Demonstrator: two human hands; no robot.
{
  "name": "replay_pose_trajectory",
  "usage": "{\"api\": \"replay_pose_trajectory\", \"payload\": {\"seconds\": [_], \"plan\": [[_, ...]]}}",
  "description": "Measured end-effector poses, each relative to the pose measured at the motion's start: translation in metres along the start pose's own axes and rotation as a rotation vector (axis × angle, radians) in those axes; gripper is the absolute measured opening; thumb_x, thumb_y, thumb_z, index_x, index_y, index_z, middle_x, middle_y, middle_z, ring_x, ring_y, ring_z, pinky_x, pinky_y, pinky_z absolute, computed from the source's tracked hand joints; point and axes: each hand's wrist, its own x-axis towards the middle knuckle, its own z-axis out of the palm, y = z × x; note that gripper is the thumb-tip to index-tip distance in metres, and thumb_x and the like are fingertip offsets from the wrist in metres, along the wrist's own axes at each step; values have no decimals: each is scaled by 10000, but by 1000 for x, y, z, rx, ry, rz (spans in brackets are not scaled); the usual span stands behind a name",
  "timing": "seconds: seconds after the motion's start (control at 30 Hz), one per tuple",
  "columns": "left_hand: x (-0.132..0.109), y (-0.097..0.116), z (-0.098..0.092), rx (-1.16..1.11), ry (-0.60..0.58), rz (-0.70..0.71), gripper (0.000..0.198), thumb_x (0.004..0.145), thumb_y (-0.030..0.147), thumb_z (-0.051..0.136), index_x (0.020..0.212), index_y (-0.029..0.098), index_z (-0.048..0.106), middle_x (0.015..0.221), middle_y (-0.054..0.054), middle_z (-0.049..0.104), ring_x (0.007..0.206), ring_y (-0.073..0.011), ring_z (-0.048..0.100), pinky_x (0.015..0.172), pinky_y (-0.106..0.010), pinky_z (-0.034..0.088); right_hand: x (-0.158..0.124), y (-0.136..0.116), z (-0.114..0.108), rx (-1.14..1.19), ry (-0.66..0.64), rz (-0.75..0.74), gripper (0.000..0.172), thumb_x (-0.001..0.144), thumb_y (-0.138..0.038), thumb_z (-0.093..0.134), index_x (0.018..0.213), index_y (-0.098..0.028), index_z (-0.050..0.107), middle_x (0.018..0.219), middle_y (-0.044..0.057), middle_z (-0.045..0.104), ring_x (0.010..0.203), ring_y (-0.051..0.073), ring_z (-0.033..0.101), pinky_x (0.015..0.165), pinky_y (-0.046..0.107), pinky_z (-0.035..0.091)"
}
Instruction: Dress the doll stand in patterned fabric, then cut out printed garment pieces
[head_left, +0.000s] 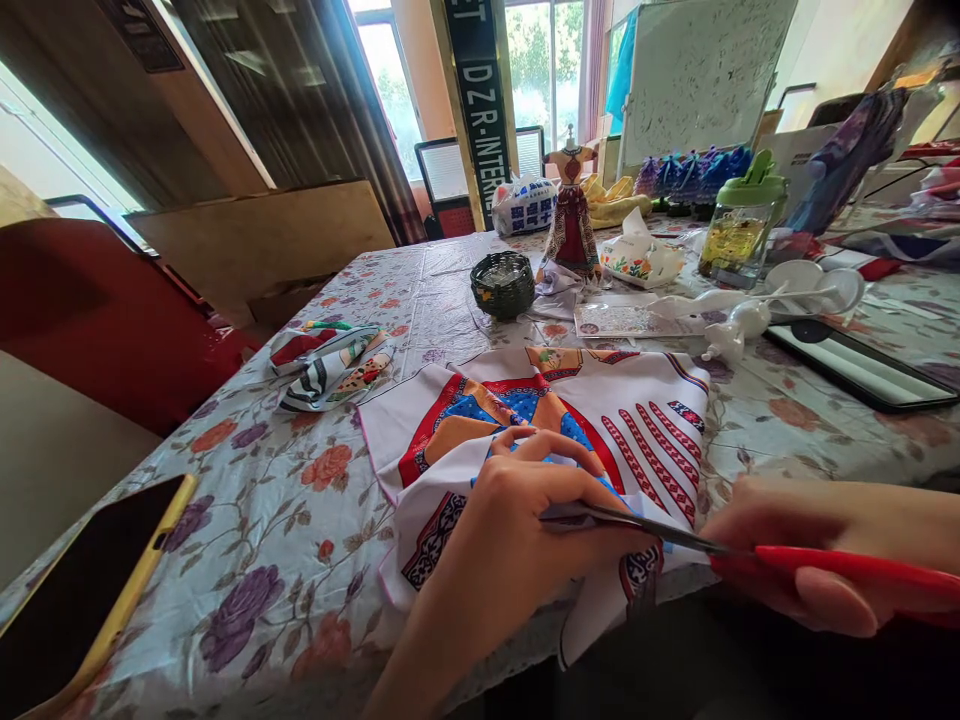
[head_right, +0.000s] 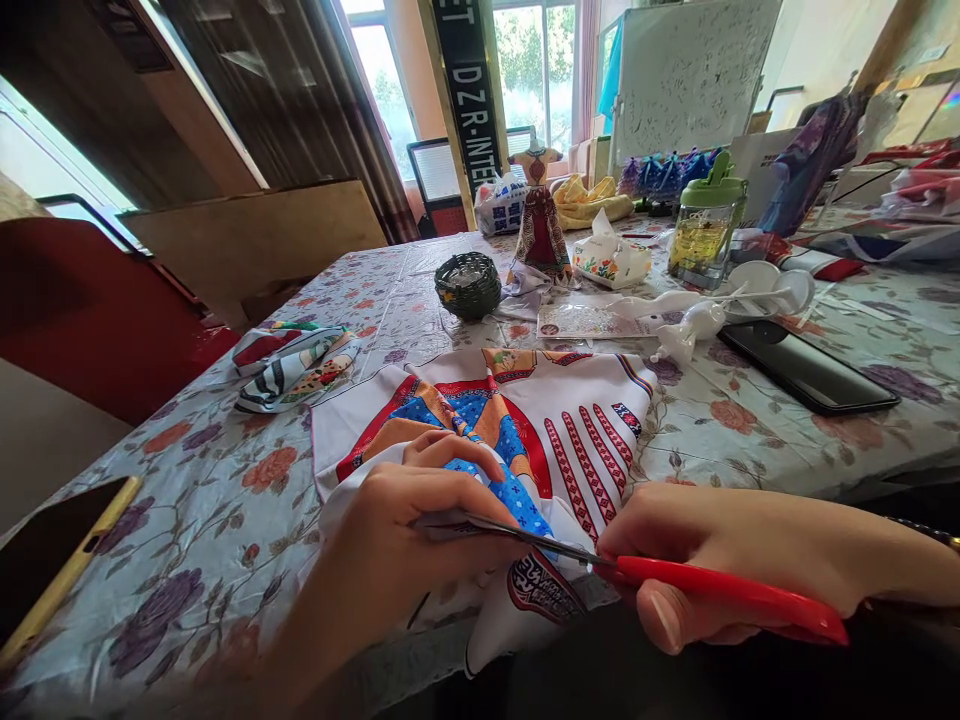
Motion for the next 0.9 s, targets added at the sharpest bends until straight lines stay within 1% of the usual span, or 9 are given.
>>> {"api": "replay_pose_trajectory", "payload": {"seconds": [0.13,0.27,0.33,0.43,0.53,0.63,0.7,0.8,0.9], "plan": [[0,0,1,-16,16,12,122,637,306,792,661,210,721,803,14,697,835,-165,609,957,-382,281,0,2,-1,44,3,77,466,643,-573,601,893,-183,554,742,20,468,639,110,393,501,189,289],[1,0,2,-10,17,15,132,646,331,778,662,214,719,808,5,704,832,-176,614,943,-392,304,1,11,-2,104,2,75,512,626,-594,635,948,-202,563,746,12,484,626,105,406,496,193,294],[1,-1,2,-10,23,17,133,640,330,781,652,214,718,808,0,704,836,-182,615,933,-393,321,2,12,-1,146,2,85,496,624,-565,654,953,-207,557,737,3,482,607,92,407,485,186,282],[1,-2,2,-13,31,24,127,635,320,784,649,213,716,818,-7,708,852,-190,619,925,-392,344,4,6,0,209,-19,118,396,628,-478,663,877,-194,542,676,-19,447,547,63,385,445,164,251],[2,-3,2,-5,39,20,131,626,329,787,654,221,719,841,-8,712,866,-197,623,935,-400,341,4,-4,1,207,-58,88,303,622,-425,615,721,-162,503,603,-32,379,474,39,324,393,148,214],[1,-3,2,-9,38,15,145,624,341,789,650,218,717,823,-2,705,844,-188,624,962,-412,315,4,-8,2,205,-97,26,315,621,-433,596,637,-150,459,580,-33,355,452,28,295,376,139,214],[1,-3,2,-15,36,14,149,627,342,788,653,214,716,815,1,701,840,-183,622,943,-396,327,4,-6,2,225,-82,36,314,631,-433,614,694,-153,486,589,-34,377,457,27,306,383,132,232],[0,-4,2,-16,31,16,136,635,332,784,669,217,719,833,2,704,856,-182,618,888,-366,356,4,-1,1,250,-47,82,335,647,-409,633,848,-167,518,607,-39,406,460,27,329,390,129,247],[0,-4,2,-10,21,26,124,644,328,778,679,223,720,828,4,708,865,-186,617,879,-366,359,4,2,1,245,-66,87,319,674,-421,629,824,-160,521,597,-41,394,458,27,337,386,130,241]]}}
